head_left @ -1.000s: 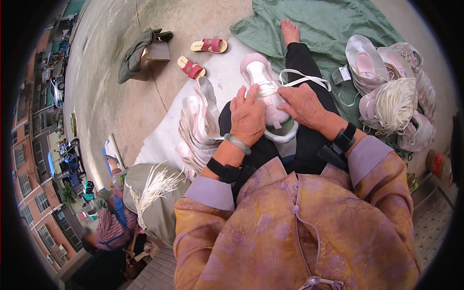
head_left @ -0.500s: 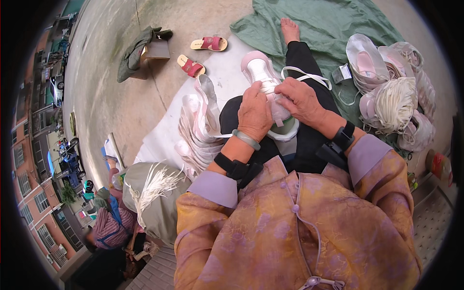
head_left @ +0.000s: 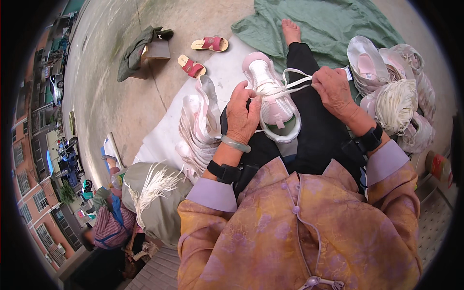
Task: The recorder is lacing a shoe by hand while sitting on the ground.
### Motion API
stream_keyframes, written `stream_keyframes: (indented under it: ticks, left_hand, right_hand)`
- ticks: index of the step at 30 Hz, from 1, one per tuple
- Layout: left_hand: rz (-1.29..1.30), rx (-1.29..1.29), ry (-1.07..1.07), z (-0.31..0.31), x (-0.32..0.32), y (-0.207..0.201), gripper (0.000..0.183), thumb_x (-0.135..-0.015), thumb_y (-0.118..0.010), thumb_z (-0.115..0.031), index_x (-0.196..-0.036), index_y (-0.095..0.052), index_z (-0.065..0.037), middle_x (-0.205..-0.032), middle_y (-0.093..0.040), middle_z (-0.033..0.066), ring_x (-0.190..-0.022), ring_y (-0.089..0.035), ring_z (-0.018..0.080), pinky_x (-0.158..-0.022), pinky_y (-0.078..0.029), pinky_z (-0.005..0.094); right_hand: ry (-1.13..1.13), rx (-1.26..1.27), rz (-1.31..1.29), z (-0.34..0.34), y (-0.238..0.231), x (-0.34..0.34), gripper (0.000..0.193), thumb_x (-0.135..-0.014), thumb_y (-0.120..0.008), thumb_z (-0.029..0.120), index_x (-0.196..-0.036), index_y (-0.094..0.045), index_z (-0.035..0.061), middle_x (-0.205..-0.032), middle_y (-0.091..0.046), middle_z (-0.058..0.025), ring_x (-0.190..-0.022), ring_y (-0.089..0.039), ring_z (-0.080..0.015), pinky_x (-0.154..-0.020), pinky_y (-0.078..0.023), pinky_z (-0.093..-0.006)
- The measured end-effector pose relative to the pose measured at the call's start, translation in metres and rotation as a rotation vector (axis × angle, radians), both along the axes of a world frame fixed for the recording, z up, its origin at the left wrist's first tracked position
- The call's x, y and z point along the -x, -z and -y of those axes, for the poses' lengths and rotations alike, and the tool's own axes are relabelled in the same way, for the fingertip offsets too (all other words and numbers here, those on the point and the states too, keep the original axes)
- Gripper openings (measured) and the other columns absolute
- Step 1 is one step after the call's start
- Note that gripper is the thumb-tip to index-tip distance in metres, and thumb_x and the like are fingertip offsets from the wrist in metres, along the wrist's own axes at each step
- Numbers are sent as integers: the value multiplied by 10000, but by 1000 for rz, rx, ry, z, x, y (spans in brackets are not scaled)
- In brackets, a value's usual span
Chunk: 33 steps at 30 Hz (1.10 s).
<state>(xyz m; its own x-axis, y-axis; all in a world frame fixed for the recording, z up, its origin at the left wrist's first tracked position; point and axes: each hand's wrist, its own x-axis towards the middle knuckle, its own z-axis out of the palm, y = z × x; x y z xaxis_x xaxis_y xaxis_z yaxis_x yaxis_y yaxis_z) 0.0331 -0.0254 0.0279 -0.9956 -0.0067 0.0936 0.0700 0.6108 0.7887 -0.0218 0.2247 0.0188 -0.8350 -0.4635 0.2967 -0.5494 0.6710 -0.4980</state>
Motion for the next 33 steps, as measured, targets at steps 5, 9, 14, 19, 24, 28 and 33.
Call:
stream_keyframes:
  ticks: [5, 9, 14, 19, 24, 28, 33]
  left_hand:
    - [18, 93, 28, 0, 7, 15, 209, -757, -600, -122, -924, -534, -15, -1164, -508, 219, -1073, -498, 345, -907, -383, 360]
    - [-60, 81, 35, -6, 14, 25, 178, -699, -606, -92, -831, -503, -30, -1076, -520, 191, -959, -495, 369, -831, -395, 422]
    - [-98, 106, 84, -11, 21, 17, 151, -694, -605, -92, -788, -498, -43, -946, -541, 152, -880, -500, 337, -777, -387, 429]
    - [-125, 500, 257, -7, 31, -9, 127, -717, -620, -106, -797, -525, -79, -682, -542, 79, -702, -507, 267, -676, -363, 363]
    - [107, 97, 65, 19, 32, -19, 165, -753, -620, -85, -892, -534, -61, -630, -524, 23, -590, -499, 157, -633, -401, 297]
    - [226, -558, -156, 30, 28, -30, 182, -789, -620, -63, -942, -531, -24, -670, -526, -20, -570, -454, 51, -564, -400, 193]
    - [147, -809, -258, 40, 27, -51, 182, -809, -608, -63, -961, -529, -4, -739, -551, 8, -632, -534, 84, -651, -454, 220]
  right_hand:
    - [237, 157, 341, -82, 5, 8, 94, -751, -582, 84, -786, -498, 60, -772, -509, -65, -738, -525, -260, -652, -380, -356]
    - [-24, 176, 187, -47, -3, 6, 152, -743, -602, 96, -883, -547, 70, -792, -532, -65, -780, -539, -257, -667, -404, -360]
    - [-121, 111, 63, 23, 13, -9, 283, -705, -648, 179, -963, -551, 115, -817, -560, -29, -880, -518, -233, -736, -373, -378]
    - [-117, -61, 170, 44, 23, -3, 207, -711, -641, 133, -909, -582, 113, -803, -565, -31, -792, -518, -216, -735, -334, -364]
    - [-163, 30, 77, 26, 18, 5, 102, -715, -619, 104, -810, -580, 109, -696, -546, -20, -738, -521, -201, -757, -335, -362]
    - [-172, 91, 32, 17, 7, 5, 110, -709, -612, 86, -811, -580, 113, -728, -537, -11, -767, -517, -203, -782, -334, -358]
    - [-237, 102, 98, 38, 11, -1, 148, -702, -618, 99, -845, -584, 116, -818, -525, -15, -841, -507, -207, -789, -330, -360]
